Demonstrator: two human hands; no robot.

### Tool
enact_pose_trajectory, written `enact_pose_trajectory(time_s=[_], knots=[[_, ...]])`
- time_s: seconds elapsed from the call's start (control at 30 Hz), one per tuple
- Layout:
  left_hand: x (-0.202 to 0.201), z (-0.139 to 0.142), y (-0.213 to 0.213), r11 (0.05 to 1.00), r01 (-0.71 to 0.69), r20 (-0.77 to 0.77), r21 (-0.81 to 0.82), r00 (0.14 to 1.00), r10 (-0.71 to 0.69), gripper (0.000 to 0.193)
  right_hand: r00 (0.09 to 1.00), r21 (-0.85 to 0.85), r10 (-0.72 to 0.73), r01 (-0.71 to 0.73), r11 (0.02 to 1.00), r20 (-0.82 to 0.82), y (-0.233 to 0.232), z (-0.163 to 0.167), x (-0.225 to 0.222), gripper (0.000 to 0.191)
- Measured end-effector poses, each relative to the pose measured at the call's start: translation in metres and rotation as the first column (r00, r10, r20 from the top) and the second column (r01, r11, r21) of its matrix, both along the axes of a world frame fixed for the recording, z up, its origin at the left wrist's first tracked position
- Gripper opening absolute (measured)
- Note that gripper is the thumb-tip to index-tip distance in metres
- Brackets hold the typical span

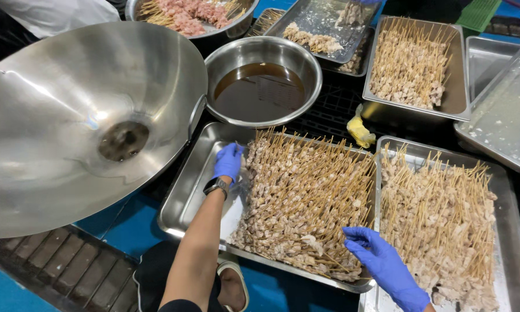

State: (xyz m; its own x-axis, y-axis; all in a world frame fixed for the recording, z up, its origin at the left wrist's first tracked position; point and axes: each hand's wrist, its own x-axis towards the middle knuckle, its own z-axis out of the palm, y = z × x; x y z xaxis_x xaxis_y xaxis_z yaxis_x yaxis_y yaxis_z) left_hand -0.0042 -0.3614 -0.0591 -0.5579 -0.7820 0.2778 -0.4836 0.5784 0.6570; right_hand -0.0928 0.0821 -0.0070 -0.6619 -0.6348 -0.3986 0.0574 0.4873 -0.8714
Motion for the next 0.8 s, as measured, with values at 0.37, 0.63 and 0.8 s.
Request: enact_pose_trajectory(time_s=[0.37,0.63,0.8], knots=[[-0.063,-0.014,-0.058,0.937,0.122,-0.339,0.326,0.941,-0.005,0.018,1.0,0.095,-0.01,0.012,0.995,-0.025,-0.018,-0.058,-0.03,0.05],[-0.077,-0.04,-0.06,0.961,0.053,-0.423,0.27,0.903,0.069,0.025,0.981,0.123,0.075,-0.054,0.991,-0.179,-0.032,-0.056,-0.036,0.047],[-0.064,-0.052,-0.069,0.991,-0.005,-0.305,0.133,0.951,0.045,0.024,0.943,0.268,-0.047,0.141,0.953,-0.33,-0.021,-0.049,-0.048,0.045]])
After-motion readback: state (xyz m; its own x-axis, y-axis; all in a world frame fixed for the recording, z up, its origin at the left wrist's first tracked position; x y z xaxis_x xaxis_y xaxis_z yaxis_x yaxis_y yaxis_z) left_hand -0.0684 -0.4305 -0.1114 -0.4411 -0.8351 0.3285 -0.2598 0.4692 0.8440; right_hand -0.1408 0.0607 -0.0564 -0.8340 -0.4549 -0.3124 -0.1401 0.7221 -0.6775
